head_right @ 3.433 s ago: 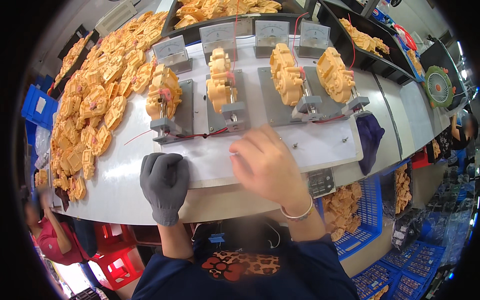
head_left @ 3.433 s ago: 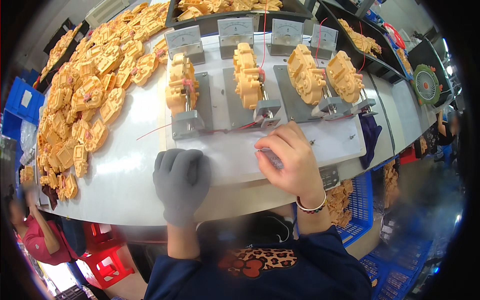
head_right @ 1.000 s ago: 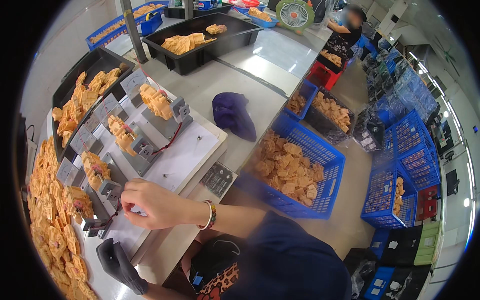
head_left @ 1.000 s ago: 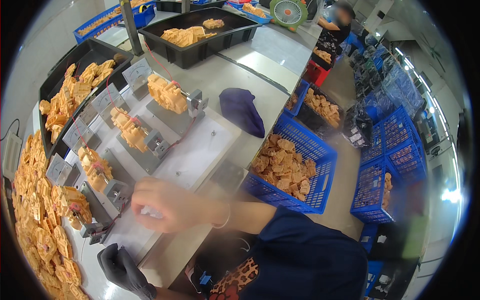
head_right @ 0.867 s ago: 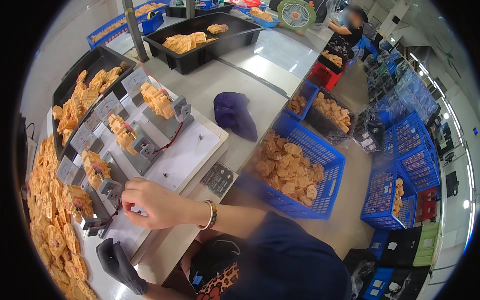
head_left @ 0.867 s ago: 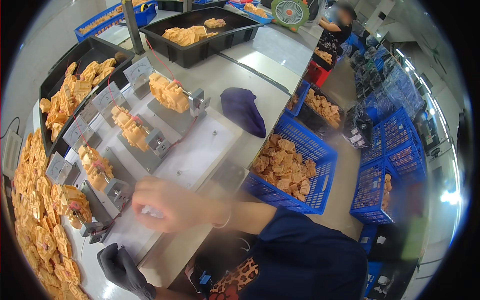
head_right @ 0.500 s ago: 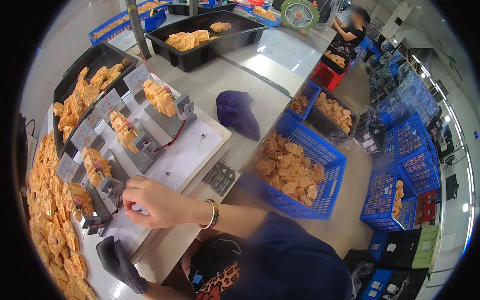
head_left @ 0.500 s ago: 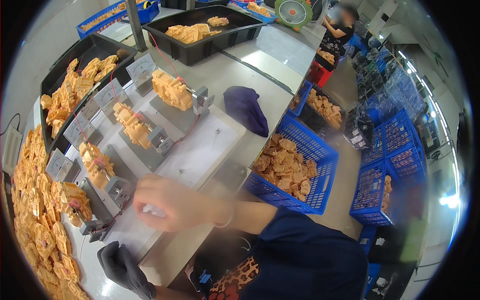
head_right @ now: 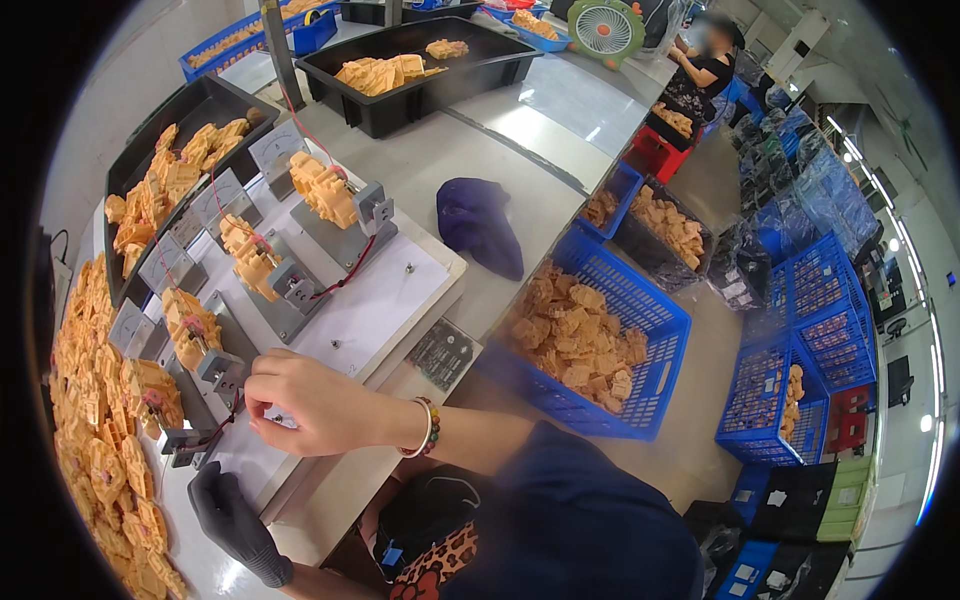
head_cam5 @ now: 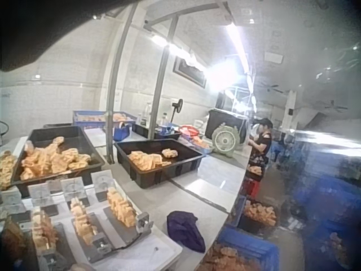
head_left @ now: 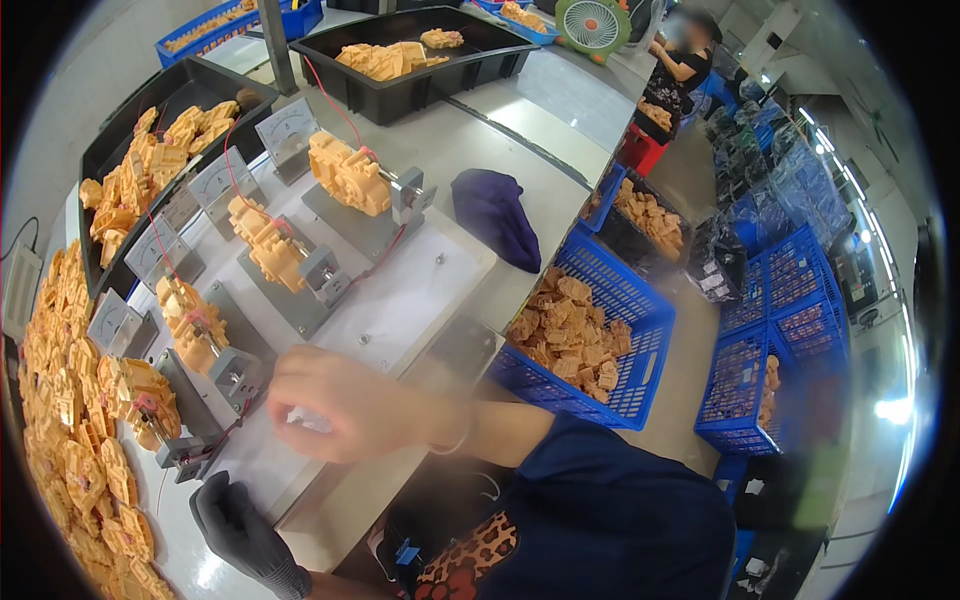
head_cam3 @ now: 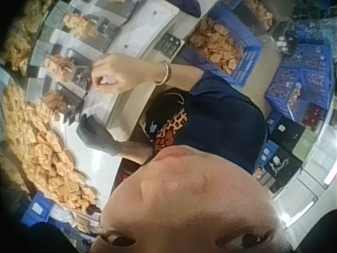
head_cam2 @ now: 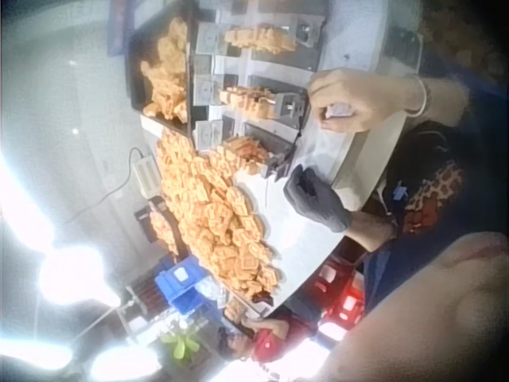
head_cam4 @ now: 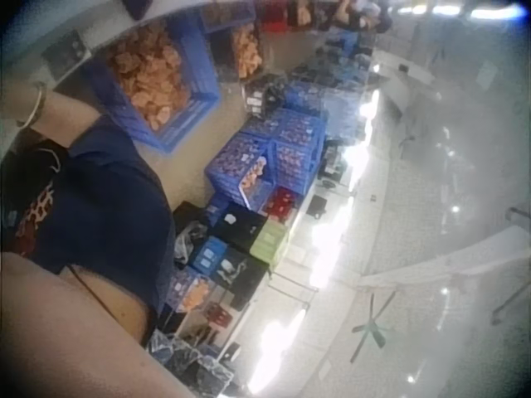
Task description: Testing and inspecting yellow plastic electronic components using a specialized test station with meters.
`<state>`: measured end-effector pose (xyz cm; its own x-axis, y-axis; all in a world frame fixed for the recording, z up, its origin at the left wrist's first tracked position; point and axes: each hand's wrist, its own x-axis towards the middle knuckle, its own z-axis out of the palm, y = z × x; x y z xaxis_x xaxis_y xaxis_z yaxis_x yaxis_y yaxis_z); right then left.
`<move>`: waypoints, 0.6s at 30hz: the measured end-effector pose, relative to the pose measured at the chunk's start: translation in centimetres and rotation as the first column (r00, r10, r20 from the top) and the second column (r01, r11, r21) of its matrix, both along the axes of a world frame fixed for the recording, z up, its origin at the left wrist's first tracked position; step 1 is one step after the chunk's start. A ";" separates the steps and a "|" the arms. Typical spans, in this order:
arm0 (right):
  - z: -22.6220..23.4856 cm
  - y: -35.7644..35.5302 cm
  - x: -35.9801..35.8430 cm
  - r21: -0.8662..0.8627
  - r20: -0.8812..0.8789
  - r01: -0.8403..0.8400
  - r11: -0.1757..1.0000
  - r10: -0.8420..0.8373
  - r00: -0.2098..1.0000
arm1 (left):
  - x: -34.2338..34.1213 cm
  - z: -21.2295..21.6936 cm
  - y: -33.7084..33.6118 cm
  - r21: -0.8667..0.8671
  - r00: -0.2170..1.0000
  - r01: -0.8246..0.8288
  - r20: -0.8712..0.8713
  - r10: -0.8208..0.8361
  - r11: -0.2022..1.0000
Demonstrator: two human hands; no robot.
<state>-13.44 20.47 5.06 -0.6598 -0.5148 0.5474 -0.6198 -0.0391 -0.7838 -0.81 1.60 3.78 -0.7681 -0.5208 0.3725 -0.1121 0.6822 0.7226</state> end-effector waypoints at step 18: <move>0.0 0.0 0.0 0.001 -0.004 0.013 1.000 -0.013 1.000 | 0.1 0.0 0.3 -0.030 1.000 0.004 0.008 -0.003 1.000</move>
